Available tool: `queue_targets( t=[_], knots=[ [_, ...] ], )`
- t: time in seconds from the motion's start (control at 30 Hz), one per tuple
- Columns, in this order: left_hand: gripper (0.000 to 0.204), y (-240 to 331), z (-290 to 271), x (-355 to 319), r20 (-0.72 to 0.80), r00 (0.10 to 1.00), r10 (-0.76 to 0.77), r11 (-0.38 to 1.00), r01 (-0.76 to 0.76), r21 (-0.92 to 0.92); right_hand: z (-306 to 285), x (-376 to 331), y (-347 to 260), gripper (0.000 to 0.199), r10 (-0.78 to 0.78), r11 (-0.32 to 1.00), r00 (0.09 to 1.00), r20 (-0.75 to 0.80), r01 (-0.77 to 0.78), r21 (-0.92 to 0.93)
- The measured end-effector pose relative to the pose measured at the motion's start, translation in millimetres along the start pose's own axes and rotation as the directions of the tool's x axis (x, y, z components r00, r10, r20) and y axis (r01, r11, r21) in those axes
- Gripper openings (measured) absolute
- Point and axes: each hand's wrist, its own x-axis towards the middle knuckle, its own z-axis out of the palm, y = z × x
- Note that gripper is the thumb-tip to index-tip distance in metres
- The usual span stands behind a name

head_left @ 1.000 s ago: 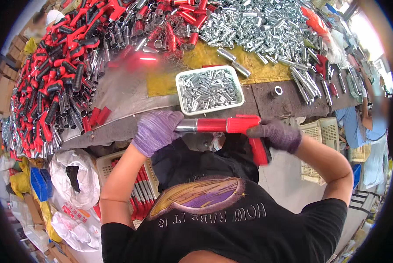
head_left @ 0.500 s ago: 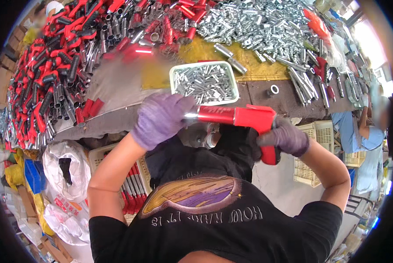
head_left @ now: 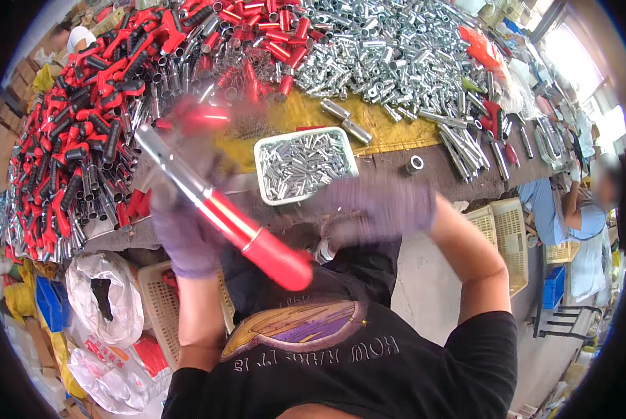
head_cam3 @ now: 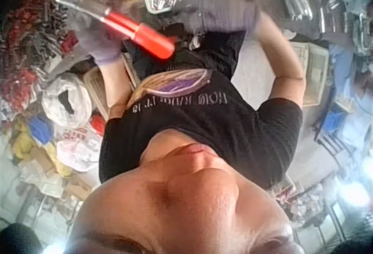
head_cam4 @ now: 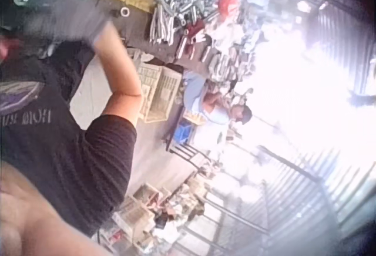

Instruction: Assembling mechanical components by fitting metal tubes into red plastic handles and securing them with springs and pins.

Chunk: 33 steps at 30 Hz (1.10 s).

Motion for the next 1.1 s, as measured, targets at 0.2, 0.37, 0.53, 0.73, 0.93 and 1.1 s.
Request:
queue_targets(
  t=[0.2, 0.37, 0.53, 0.73, 0.93, 1.1],
  knots=[
    [0.030, -37, -56, -6, 0.108, 0.940, -0.324, 0.928, 0.293, 0.231, -45, -20, 194, 0.015, 0.705, 0.102, 0.553, -0.445, -0.699, -0.707],
    [0.025, -71, -91, -1, 0.180, 0.873, -0.453, 0.612, 0.158, 0.775, -44, -39, 235, 0.018, 0.758, 0.151, 0.560, -0.335, -0.650, -0.744],
    [0.033, -51, -69, 8, 0.270, 0.816, -0.512, 0.459, -0.005, 0.888, -26, 24, 115, 0.028, 0.783, 0.621, 0.520, -0.342, -0.620, 0.479],
    [0.039, -65, -83, 16, 0.348, 0.801, -0.488, 0.570, -0.009, 0.821, 20, 89, 25, 0.025, 0.282, 0.846, 0.920, -0.271, -0.105, 0.523],
    [0.041, -64, -84, 17, 0.449, 0.798, -0.403, 0.653, -0.093, 0.751, 5, 98, 6, 0.032, -0.066, 0.983, 0.990, -0.125, 0.043, -0.181],
    [0.038, -70, -96, 13, 0.458, 0.765, -0.453, 0.756, 0.057, 0.652, 21, 94, -1, 0.030, 0.185, 0.980, 0.956, -0.229, -0.195, -0.021]
  ],
)
